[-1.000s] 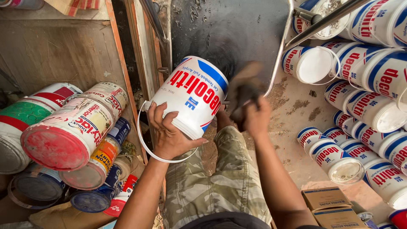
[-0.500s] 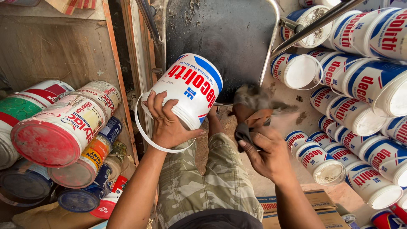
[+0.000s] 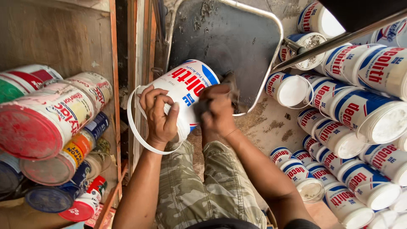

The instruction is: The person cleans paint buckets and lids with a cloth.

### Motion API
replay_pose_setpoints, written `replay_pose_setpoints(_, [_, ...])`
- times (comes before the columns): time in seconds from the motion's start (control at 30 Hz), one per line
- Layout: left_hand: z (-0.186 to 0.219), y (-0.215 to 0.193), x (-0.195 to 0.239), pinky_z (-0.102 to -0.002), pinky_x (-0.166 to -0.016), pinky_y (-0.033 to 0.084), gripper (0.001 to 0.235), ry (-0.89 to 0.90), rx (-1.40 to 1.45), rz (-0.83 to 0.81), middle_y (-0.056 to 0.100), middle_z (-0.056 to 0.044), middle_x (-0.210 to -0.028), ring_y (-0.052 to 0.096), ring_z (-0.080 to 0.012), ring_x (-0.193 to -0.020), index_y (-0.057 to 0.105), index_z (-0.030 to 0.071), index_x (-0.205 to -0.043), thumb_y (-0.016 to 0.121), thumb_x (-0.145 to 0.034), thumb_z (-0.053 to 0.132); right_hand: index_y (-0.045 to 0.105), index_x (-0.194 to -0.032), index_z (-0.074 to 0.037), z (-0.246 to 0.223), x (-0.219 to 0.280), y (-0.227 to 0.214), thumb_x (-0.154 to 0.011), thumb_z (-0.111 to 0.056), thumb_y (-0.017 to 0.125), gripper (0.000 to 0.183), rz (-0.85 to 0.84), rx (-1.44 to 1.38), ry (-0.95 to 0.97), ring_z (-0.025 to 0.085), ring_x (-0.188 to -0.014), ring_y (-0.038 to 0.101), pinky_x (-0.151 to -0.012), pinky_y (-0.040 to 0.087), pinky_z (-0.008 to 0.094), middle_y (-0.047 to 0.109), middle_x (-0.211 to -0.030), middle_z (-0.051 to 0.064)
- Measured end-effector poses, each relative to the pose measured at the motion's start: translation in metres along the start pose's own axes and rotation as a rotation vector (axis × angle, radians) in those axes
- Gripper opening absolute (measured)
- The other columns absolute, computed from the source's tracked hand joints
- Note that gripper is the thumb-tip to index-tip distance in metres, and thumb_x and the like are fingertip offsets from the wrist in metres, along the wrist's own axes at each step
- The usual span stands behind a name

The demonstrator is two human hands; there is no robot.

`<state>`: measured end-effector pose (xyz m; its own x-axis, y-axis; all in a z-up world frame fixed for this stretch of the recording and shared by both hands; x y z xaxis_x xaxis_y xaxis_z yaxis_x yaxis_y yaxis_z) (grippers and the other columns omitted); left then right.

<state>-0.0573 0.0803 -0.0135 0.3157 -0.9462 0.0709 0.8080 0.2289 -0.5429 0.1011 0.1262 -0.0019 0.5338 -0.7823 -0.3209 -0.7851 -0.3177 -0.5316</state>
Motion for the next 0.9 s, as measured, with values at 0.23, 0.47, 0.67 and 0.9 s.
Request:
replay_pose_setpoints(0.23, [-0.004,-0.007,-0.007,-0.045,-0.109,0.002,0.026,0.015,-0.010,0.030,0.044,-0.001,-0.104,0.031,-0.0260,-0.119,0.043,0.016,-0.074,0.054,-0.084,0.037,0.063,-0.072,-0.008,0.007,-0.013,-0.077,-0.081,-0.010,0.059,0.010,0.743,-1.223,1.293,0.015,-0.066,0.066,-0.073,0.049,0.029,0.066,-0.068,0.005])
replay_pose_setpoints(0.47, [0.013,-0.002,-0.008,-0.046,-0.107,-0.003,0.024,-0.021,-0.025,-0.060,0.042,-0.007,-0.117,0.024,-0.0305,-0.126,0.051,0.013,-0.102,0.052,-0.087,0.032,0.057,-0.084,-0.004,0.026,0.009,-0.057,-0.082,-0.019,0.056,0.016,0.537,-0.699,1.126,0.020,-0.078,0.058,-0.079,0.042,0.033,0.060,-0.080,0.011])
replay_pose_setpoints(0.67, [0.010,-0.007,-0.009,-0.047,-0.107,0.000,0.034,-0.095,-0.004,0.004,0.041,-0.010,-0.125,0.020,-0.0329,-0.129,0.052,0.010,-0.117,0.049,-0.086,0.024,0.052,-0.096,0.000,0.024,0.041,-0.049,-0.084,-0.028,0.053,0.030,0.373,-0.258,0.957,0.026,-0.089,0.052,-0.086,0.036,0.038,0.055,-0.091,0.017])
replay_pose_setpoints(0.9, [0.022,-0.014,-0.006,-0.043,-0.107,0.007,0.032,-0.033,-0.040,0.107,0.048,-0.008,-0.118,0.028,-0.0314,-0.127,0.055,0.009,-0.116,0.047,-0.090,0.024,0.045,-0.111,0.004,-0.013,0.100,-0.027,-0.086,-0.038,0.049,0.049,0.115,0.270,0.691,0.032,-0.103,0.044,-0.094,0.029,0.043,0.048,-0.104,0.024])
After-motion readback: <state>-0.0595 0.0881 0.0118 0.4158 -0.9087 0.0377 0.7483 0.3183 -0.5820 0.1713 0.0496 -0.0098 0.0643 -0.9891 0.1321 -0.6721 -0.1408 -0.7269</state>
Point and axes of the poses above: each hand's wrist, its own x-axis away from the middle knuckle, its own y-axis out of the palm, z = x × y, the point moved 10 cm from there along -x, towards the middle knuckle
